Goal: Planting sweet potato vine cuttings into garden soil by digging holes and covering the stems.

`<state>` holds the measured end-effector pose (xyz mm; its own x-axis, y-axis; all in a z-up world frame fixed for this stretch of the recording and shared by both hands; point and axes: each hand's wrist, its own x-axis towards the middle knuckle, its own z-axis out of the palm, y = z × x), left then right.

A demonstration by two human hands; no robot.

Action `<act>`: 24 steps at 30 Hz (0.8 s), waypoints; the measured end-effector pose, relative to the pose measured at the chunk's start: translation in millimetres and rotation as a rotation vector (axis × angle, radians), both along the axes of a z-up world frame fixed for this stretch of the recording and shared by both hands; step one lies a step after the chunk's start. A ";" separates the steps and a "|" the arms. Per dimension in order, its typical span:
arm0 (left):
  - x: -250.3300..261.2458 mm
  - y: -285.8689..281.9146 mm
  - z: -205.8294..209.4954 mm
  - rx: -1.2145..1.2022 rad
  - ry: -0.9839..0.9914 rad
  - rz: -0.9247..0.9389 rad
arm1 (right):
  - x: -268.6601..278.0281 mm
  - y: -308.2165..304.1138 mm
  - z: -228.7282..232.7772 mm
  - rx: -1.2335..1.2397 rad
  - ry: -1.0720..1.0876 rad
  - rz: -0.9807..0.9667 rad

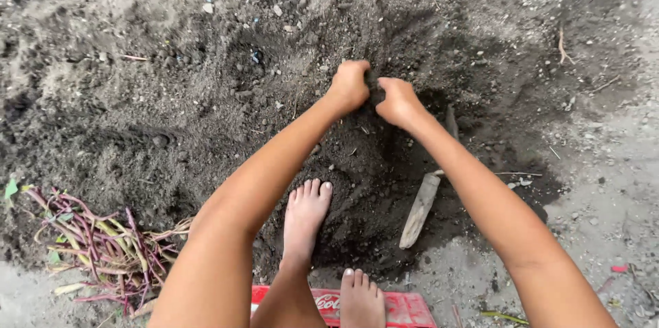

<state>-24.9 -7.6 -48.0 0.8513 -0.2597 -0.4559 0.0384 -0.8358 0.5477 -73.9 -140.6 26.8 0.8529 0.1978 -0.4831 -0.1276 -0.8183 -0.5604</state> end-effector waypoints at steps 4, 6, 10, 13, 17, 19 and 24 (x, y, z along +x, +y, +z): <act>12.5 -15.1 83.0 -0.035 -0.106 -0.022 | 2.5 -0.9 98.6 0.069 0.023 -0.137; 3.1 -17.4 166.9 0.008 -0.139 -0.166 | 11.1 -0.8 132.5 -0.193 0.259 -0.019; -3.3 -10.5 226.0 -0.016 -0.228 -0.195 | 2.0 3.3 159.0 -0.172 0.183 0.004; -0.2 -4.0 234.7 0.012 -0.324 -0.172 | 3.7 11.9 164.3 -0.131 0.102 0.091; -38.8 0.0 249.2 0.056 -0.318 -0.036 | -7.8 21.5 143.4 -0.214 0.089 0.083; -62.8 -0.3 250.9 0.063 -0.288 0.042 | -18.6 23.2 134.8 -0.277 0.016 0.097; -104.3 13.3 234.8 0.126 -0.074 0.187 | -47.3 25.2 119.5 -0.448 0.242 0.159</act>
<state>-129.2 5.7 186.8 0.9117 -0.0399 -0.4089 0.1620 -0.8797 0.4470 -121.1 -115.4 146.3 0.6832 0.0442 -0.7289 -0.0651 -0.9905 -0.1211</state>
